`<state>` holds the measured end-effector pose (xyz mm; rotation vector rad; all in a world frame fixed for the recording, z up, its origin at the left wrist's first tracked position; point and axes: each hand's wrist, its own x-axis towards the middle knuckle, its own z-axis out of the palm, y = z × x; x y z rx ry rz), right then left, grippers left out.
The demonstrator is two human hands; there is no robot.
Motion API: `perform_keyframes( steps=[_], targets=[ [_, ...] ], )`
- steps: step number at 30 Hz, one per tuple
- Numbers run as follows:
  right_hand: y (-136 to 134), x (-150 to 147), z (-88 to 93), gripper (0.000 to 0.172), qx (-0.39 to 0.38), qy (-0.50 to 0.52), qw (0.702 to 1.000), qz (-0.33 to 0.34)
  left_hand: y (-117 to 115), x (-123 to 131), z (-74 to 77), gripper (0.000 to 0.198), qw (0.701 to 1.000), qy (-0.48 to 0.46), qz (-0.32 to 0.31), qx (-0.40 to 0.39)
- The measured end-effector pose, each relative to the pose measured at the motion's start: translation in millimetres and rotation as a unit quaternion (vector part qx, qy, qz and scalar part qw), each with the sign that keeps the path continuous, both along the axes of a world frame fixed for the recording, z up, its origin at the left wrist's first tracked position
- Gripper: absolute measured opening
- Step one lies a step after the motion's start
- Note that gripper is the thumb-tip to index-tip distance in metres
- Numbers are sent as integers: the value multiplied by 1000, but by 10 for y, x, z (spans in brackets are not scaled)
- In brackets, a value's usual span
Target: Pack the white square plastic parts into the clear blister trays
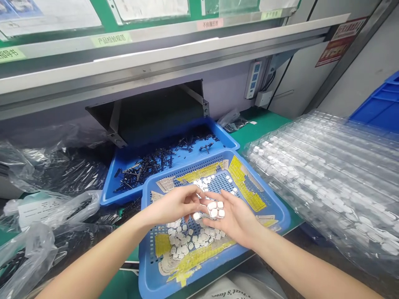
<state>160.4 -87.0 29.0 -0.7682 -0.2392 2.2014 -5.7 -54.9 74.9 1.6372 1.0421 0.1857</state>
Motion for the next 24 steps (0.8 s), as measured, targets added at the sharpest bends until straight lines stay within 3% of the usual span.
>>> perform_keyframes(
  steps=[5,17,24],
  targets=[
    [-12,9,15,39,3,7,1000,7,8,-27,25,17,1000,-13,19,1],
    [-9,15,49,36,-9,16,1000,-18,38,87,106,16,997,-2,-19,71],
    [-4,21,31,37,-3,29,999,-22,69,81,45,13,998,-22,6,51]
  ],
)
